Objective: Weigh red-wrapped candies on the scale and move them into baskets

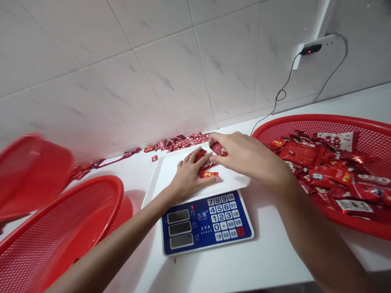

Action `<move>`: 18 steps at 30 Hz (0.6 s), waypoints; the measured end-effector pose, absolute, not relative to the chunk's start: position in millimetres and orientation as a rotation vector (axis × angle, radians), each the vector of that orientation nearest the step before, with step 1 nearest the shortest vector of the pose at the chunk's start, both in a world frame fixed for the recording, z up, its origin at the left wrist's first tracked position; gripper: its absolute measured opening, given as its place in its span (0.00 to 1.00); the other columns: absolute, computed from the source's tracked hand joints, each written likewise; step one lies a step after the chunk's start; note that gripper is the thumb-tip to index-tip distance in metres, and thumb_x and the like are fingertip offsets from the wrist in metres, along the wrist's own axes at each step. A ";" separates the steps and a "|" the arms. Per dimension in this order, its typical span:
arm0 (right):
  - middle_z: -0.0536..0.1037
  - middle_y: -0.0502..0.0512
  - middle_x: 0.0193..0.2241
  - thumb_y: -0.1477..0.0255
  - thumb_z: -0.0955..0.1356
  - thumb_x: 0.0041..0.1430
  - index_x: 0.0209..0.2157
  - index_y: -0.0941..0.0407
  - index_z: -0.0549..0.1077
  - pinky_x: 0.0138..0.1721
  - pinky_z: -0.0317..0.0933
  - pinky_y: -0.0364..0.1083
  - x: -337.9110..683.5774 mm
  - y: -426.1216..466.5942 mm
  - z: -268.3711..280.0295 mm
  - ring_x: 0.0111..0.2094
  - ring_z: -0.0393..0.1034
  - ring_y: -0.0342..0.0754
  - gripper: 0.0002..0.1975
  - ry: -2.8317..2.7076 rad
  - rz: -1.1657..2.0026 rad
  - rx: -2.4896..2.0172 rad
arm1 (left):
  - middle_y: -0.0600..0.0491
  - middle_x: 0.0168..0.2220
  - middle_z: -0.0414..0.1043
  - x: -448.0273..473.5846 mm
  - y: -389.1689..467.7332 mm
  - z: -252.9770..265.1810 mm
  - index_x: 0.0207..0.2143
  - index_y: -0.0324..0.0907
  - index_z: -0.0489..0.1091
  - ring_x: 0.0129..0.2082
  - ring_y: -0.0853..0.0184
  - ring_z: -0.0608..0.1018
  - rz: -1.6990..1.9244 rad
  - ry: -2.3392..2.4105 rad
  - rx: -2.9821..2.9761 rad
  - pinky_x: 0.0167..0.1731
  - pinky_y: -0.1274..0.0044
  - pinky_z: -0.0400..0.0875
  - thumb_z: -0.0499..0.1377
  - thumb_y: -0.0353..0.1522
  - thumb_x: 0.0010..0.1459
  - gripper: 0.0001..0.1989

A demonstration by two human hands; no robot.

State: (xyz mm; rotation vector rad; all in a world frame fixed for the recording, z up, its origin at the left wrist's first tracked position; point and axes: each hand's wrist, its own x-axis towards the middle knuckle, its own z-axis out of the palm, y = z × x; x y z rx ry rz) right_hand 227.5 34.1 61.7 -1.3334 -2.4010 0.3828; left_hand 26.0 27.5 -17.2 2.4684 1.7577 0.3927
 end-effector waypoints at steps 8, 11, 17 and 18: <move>0.77 0.53 0.35 0.68 0.66 0.64 0.41 0.53 0.73 0.29 0.50 0.45 229.2 31.8 65.5 0.32 0.66 0.47 0.06 -2.427 0.466 -1.251 | 0.45 0.48 0.70 28.3 27.8 -21.8 0.50 0.46 0.74 0.45 0.52 0.72 0.479 1.699 2.701 0.47 0.56 0.72 0.56 0.44 0.66 0.17; 0.77 0.54 0.36 0.69 0.66 0.63 0.42 0.52 0.73 0.30 0.50 0.45 229.3 32.1 64.4 0.32 0.67 0.47 0.07 -2.434 0.473 -1.250 | 0.46 0.45 0.71 25.6 30.4 -21.5 0.48 0.46 0.75 0.41 0.56 0.74 0.495 1.636 2.771 0.44 0.60 0.74 0.56 0.43 0.66 0.15; 0.76 0.53 0.31 0.70 0.66 0.61 0.42 0.51 0.74 0.30 0.50 0.45 227.0 32.6 60.2 0.29 0.66 0.47 0.08 -2.459 0.431 -1.227 | 0.46 0.41 0.72 20.5 37.5 -15.9 0.42 0.43 0.77 0.32 0.62 0.76 0.468 1.531 2.837 0.34 0.69 0.75 0.59 0.44 0.64 0.16; 0.76 0.53 0.31 0.70 0.66 0.61 0.42 0.51 0.74 0.30 0.50 0.45 226.3 32.9 59.5 0.29 0.66 0.47 0.08 -2.463 0.431 -1.233 | 0.47 0.40 0.73 18.6 37.3 -13.0 0.41 0.44 0.78 0.30 0.64 0.76 0.461 1.512 2.842 0.33 0.70 0.75 0.59 0.45 0.63 0.15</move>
